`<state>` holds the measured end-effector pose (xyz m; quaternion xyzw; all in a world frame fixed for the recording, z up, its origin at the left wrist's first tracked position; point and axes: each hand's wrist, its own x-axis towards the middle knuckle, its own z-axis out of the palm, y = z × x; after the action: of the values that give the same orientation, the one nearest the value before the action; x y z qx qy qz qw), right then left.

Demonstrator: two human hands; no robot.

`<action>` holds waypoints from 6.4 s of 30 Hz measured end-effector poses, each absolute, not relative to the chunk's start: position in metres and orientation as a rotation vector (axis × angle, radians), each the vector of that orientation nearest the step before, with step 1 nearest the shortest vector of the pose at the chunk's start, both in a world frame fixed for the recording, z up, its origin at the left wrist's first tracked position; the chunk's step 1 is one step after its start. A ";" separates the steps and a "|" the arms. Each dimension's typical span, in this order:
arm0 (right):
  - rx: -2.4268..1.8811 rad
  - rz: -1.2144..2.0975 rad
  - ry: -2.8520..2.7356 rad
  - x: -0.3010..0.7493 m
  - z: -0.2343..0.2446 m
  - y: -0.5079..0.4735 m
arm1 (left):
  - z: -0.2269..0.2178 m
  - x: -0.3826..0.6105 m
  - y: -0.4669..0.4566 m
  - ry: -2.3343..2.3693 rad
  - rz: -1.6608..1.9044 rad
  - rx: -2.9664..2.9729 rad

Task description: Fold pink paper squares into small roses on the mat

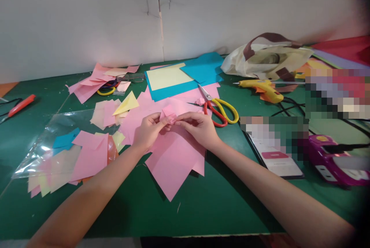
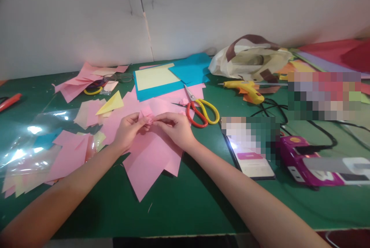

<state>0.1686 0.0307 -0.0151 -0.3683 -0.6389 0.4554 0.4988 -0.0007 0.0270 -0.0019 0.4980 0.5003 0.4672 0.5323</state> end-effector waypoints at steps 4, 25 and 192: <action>-0.920 1.060 -1.538 0.168 -0.014 0.029 | -0.003 -0.002 0.027 1.139 1.097 1.149; -0.877 1.276 -1.416 0.168 -0.014 0.034 | -0.009 -0.002 0.023 1.101 1.059 1.236; -0.833 1.043 -1.586 0.169 -0.014 0.030 | -0.007 -0.001 0.021 1.182 1.157 1.306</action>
<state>0.1691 0.0296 -0.0142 -0.3457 -0.6584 0.4330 0.5094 -0.0009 0.0214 -0.0073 0.5388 0.4875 0.4772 0.4944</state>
